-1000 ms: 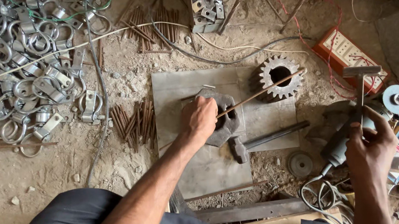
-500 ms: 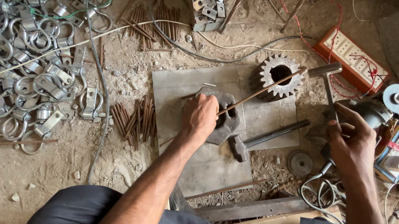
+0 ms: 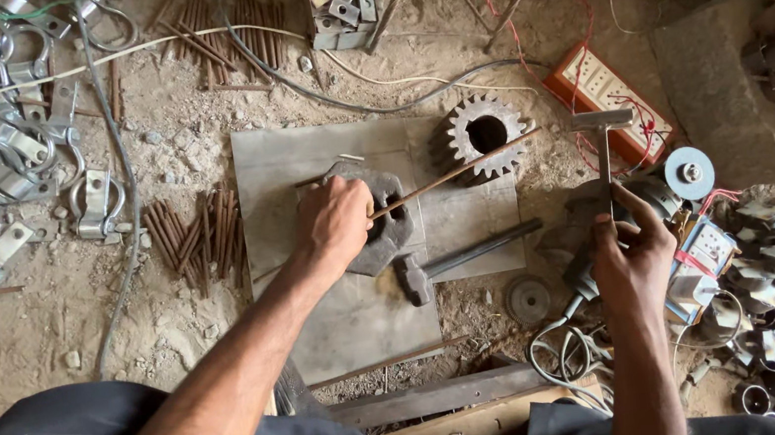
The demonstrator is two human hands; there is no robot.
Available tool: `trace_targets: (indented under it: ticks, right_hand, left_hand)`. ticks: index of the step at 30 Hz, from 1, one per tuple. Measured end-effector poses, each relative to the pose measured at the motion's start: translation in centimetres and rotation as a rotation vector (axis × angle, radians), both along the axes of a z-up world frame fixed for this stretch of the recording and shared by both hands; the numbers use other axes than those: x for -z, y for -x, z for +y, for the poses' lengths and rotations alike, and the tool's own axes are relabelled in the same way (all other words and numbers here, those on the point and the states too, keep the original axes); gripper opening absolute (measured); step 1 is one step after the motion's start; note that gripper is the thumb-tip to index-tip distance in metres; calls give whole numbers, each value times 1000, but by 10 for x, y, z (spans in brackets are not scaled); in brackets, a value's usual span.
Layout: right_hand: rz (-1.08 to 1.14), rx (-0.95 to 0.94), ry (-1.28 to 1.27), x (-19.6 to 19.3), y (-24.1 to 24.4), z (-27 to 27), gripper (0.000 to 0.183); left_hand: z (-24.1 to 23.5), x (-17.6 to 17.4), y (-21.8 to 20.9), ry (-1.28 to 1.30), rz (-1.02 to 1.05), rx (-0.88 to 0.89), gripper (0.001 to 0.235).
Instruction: The person uses an angle grinder to cut a thin metal rod held against a larger metal component on the floor.
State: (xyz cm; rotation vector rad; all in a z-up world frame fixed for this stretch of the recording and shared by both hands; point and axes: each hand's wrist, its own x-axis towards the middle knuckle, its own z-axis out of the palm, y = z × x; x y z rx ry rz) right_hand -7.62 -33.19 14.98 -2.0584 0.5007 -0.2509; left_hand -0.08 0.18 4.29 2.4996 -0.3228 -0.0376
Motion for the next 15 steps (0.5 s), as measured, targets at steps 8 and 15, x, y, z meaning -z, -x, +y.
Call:
trace_targets:
  ticks: [8, 15]
  right_hand:
    - [196, -65, 26, -8, -4, 19, 44]
    - [214, -53, -149, -7, -2, 14, 41]
  left_hand:
    - [-6, 1, -6, -131, 138, 1, 16]
    - [-1, -3, 0, -50, -10, -12, 12]
